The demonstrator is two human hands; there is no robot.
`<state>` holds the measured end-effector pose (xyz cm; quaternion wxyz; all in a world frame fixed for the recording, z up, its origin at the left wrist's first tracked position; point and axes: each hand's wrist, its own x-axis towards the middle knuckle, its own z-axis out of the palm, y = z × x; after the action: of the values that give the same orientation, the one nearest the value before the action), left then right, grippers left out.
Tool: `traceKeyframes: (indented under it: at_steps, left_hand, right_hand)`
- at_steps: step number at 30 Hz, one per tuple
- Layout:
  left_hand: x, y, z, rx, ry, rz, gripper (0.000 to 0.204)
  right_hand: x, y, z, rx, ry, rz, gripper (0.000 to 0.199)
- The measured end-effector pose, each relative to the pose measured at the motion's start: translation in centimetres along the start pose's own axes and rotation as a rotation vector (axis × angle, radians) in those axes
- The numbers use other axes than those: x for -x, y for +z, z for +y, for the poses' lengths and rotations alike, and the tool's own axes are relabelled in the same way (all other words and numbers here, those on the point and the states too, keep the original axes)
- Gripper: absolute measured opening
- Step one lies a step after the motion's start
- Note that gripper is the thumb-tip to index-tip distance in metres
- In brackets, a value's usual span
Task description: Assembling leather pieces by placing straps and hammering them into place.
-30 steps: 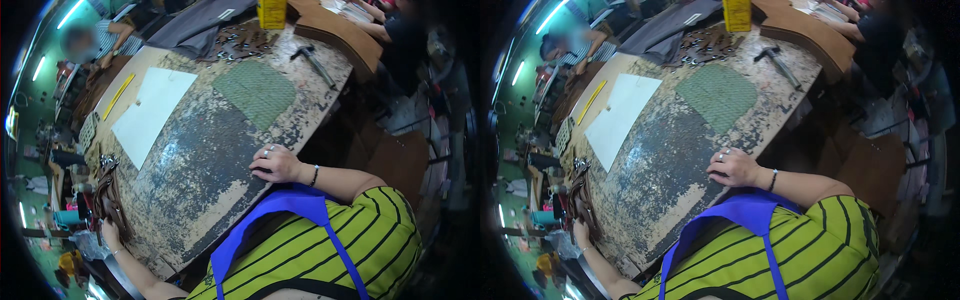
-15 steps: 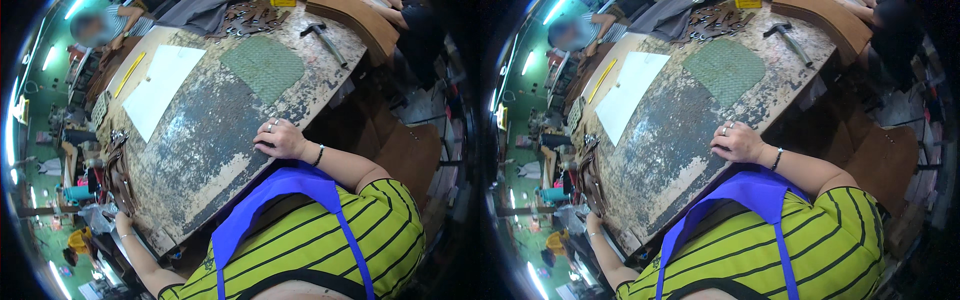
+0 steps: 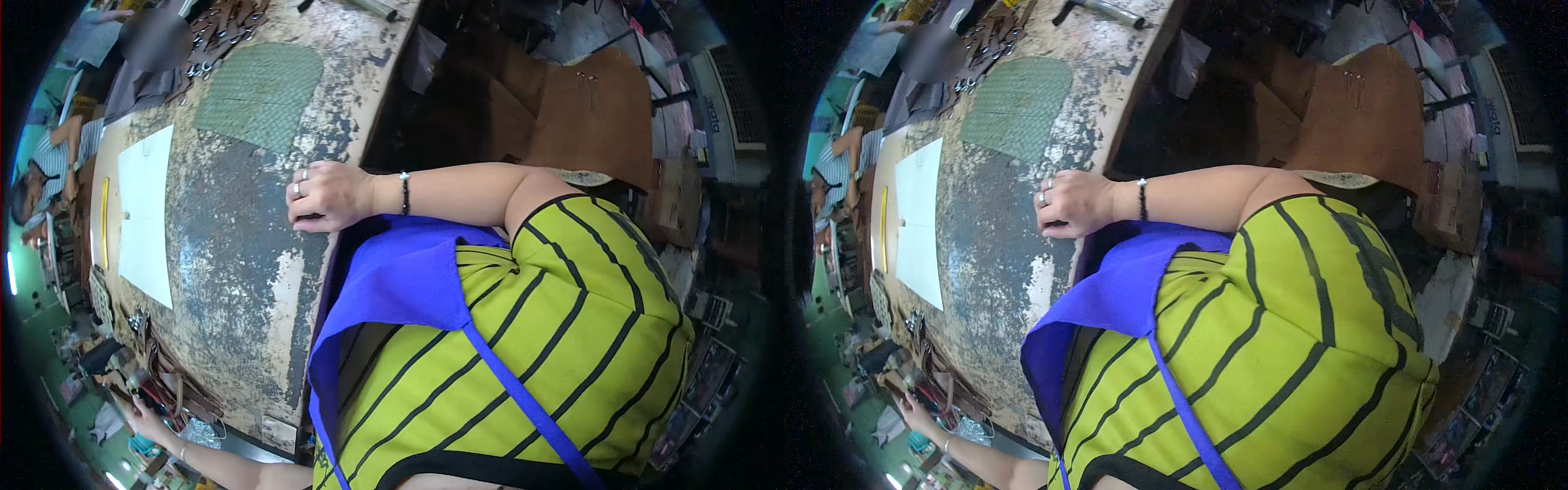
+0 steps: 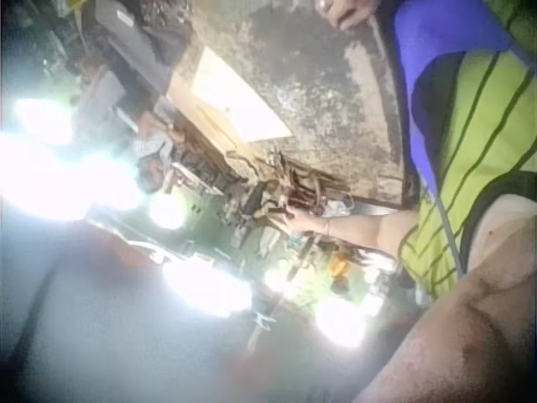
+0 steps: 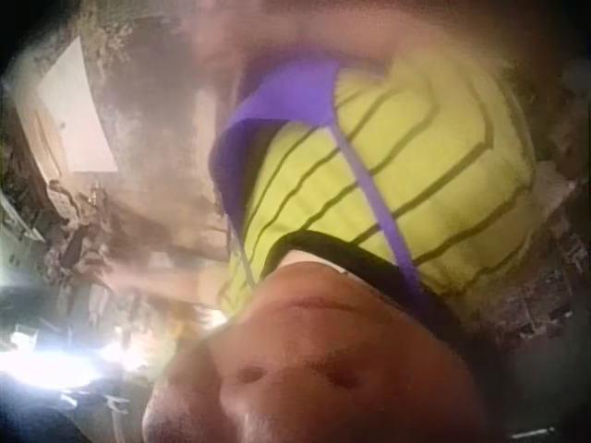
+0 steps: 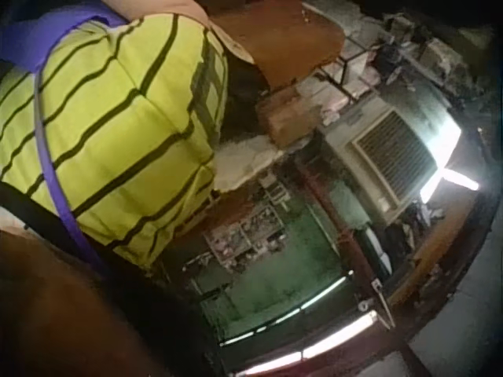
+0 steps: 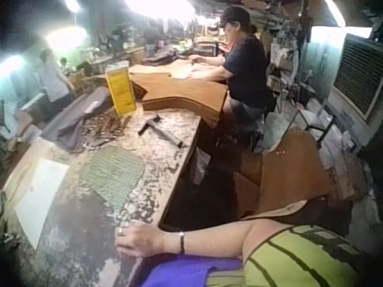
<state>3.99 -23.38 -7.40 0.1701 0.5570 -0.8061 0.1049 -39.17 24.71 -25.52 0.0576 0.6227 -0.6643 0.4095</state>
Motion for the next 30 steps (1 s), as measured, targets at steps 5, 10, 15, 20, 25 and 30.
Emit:
traceKeyframes:
  at_steps: [5,10,15,20,25,30]
  left_hand:
    - [3.5,6.4,10.7,0.123,0.300,-0.141,0.067]
    - [15.0,8.1,27.1,0.521,0.241,-0.403,0.062]
    - [25.2,7.5,33.8,0.572,0.632,-0.316,0.049]
    - [25.0,8.0,34.3,0.690,0.610,-0.348,0.040]
    - [25.5,8.1,34.4,0.627,0.637,-0.311,0.038]
    - [25.7,8.1,34.7,0.622,0.643,-0.312,0.038]
  right_hand:
    - [0.9,-0.4,0.2,0.031,-0.001,0.039,0.010]
    - [2.0,-1.3,0.5,-0.084,-0.141,0.075,0.015]
    - [7.4,-10.6,3.0,0.126,-0.028,0.164,0.021]
    - [22.8,-18.4,9.5,0.527,0.925,-0.381,0.031]
    - [35.0,-17.9,13.3,0.417,1.564,-0.293,0.052]
    - [37.4,-14.3,14.2,-0.364,2.124,0.510,0.071]
